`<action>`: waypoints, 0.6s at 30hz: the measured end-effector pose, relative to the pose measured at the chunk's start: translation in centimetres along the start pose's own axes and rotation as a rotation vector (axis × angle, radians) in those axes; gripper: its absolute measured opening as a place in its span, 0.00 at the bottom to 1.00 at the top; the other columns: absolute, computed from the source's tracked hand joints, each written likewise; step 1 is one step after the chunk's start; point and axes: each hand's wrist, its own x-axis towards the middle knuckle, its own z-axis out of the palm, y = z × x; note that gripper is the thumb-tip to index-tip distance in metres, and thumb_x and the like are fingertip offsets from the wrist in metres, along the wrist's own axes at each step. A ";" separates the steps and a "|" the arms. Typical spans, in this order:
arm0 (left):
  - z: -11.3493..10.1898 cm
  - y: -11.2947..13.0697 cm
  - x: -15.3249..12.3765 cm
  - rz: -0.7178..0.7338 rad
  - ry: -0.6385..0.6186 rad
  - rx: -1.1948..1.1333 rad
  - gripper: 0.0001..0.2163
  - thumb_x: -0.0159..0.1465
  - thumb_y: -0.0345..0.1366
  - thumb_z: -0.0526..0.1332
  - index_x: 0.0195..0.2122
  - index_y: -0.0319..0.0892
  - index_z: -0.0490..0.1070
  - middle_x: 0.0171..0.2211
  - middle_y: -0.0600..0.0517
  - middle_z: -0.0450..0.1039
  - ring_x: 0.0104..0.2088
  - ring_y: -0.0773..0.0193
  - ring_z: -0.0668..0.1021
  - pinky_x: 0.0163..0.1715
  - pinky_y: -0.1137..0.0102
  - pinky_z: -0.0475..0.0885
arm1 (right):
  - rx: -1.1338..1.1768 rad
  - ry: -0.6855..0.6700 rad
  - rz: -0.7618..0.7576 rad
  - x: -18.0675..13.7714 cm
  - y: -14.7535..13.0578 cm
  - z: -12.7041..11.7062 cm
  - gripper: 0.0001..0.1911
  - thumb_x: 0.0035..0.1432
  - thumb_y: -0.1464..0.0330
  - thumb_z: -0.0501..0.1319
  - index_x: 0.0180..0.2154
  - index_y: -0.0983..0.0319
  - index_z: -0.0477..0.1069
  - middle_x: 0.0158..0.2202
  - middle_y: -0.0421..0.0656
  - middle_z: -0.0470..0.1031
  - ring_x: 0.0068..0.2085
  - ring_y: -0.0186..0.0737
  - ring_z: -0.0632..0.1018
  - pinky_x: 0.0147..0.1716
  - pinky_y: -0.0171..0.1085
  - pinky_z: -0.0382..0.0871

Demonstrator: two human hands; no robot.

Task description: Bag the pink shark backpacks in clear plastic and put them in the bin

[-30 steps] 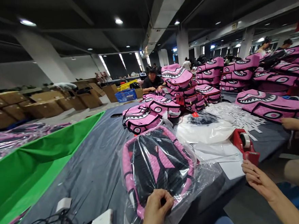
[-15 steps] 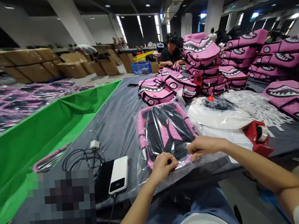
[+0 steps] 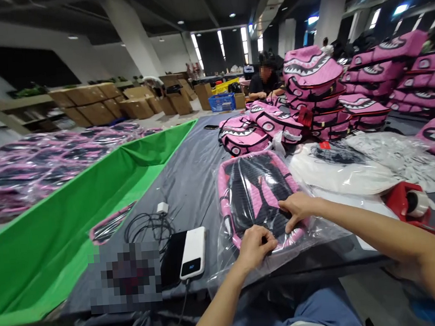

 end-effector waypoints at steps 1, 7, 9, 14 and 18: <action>0.0 -0.1 0.0 0.003 0.002 -0.003 0.06 0.58 0.35 0.64 0.24 0.44 0.76 0.31 0.53 0.81 0.37 0.59 0.78 0.41 0.66 0.66 | 0.039 0.030 0.061 -0.6 0.6 0.1 0.26 0.49 0.49 0.75 0.36 0.60 0.71 0.27 0.40 0.74 0.29 0.42 0.75 0.26 0.34 0.54; -0.1 -0.2 -0.1 0.027 -0.010 -0.030 0.07 0.59 0.34 0.65 0.24 0.44 0.75 0.32 0.54 0.81 0.39 0.59 0.77 0.44 0.66 0.65 | 0.055 0.539 -0.147 -6.9 -0.5 4.4 0.13 0.68 0.70 0.59 0.53 0.60 0.72 0.52 0.51 0.76 0.53 0.47 0.76 0.50 0.43 0.70; -0.2 -0.2 0.0 0.018 -0.019 -0.025 0.07 0.59 0.34 0.66 0.24 0.44 0.74 0.32 0.54 0.81 0.40 0.59 0.77 0.45 0.66 0.65 | -0.010 0.522 -0.321 -8.4 -1.6 6.9 0.26 0.64 0.68 0.64 0.63 0.57 0.66 0.65 0.52 0.66 0.65 0.52 0.67 0.61 0.52 0.64; -0.1 0.6 -0.7 0.109 -0.002 0.095 0.08 0.64 0.35 0.66 0.27 0.44 0.72 0.41 0.52 0.80 0.47 0.57 0.76 0.50 0.61 0.66 | -0.099 0.456 -0.317 -8.8 -2.2 11.0 0.46 0.54 0.69 0.75 0.69 0.51 0.57 0.73 0.55 0.49 0.71 0.57 0.56 0.65 0.58 0.56; -0.2 0.8 -3.4 0.296 0.112 0.348 0.08 0.65 0.41 0.67 0.36 0.43 0.72 0.52 0.45 0.75 0.61 0.48 0.70 0.62 0.48 0.60 | -0.099 0.509 -0.322 -8.5 -1.6 12.2 0.46 0.55 0.70 0.73 0.70 0.49 0.57 0.73 0.54 0.50 0.70 0.58 0.57 0.64 0.58 0.58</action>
